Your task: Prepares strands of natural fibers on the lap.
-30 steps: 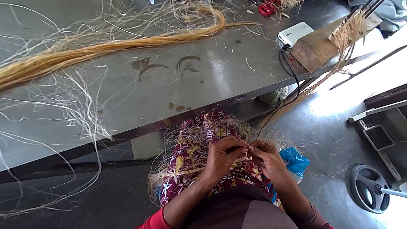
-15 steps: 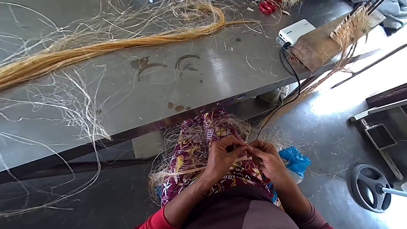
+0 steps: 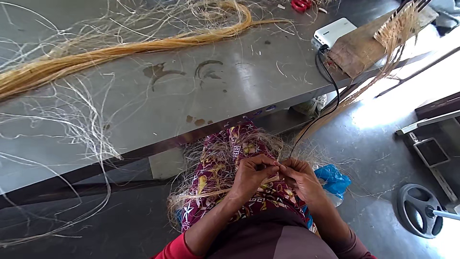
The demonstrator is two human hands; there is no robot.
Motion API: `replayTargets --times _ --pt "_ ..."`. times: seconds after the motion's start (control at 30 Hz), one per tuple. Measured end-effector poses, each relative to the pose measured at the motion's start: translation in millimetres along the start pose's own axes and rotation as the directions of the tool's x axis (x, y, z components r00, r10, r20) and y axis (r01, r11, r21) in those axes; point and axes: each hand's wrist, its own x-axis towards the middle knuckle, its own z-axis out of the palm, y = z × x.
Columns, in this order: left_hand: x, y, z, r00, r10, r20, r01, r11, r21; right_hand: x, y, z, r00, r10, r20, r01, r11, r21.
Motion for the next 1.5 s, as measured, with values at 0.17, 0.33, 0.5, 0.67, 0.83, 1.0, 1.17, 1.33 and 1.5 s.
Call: replayTargets --times 0.17,0.33,0.5,0.67,0.83,1.0,1.17,1.33,1.5 --pt "0 -1 1 1.000 -0.003 -0.016 0.003 1.000 0.011 0 2 -2 1.000 -0.014 -0.002 0.014 1.000 -0.004" --pt "1 6 5 0.991 -0.071 -0.117 0.064 0.996 -0.061 3 3 -3 0.999 -0.040 -0.001 0.040 0.999 -0.003" --pt "0 10 5 0.982 -0.103 -0.156 0.081 0.986 -0.146 5 12 24 0.998 -0.060 0.008 0.061 0.997 -0.052" --pt "-4 13 -1 0.984 -0.084 -0.158 0.058 0.985 -0.165 15 18 32 0.995 -0.100 0.030 0.103 0.987 -0.120" --pt "-8 24 -17 0.987 -0.153 -0.058 0.141 0.976 -0.165 21 6 11 0.963 -0.249 0.101 0.268 0.910 -0.317" --pt "-15 38 -32 0.942 -0.325 0.086 0.336 0.915 -0.223 22 -1 3 0.893 -0.406 0.194 0.449 0.771 -0.452" --pt "-24 37 -45 0.958 -0.282 0.059 0.287 0.916 -0.280 18 4 12 0.837 -0.488 0.246 0.531 0.618 -0.580" --pt "-36 38 -67 0.959 -0.218 0.179 0.262 0.925 -0.277 20 9 13 0.695 -0.657 0.291 0.633 0.368 -0.681" --pt "-37 25 -73 0.927 -0.185 0.325 0.284 0.914 -0.288 17 25 31 0.875 -0.482 0.044 0.466 0.816 -0.343"
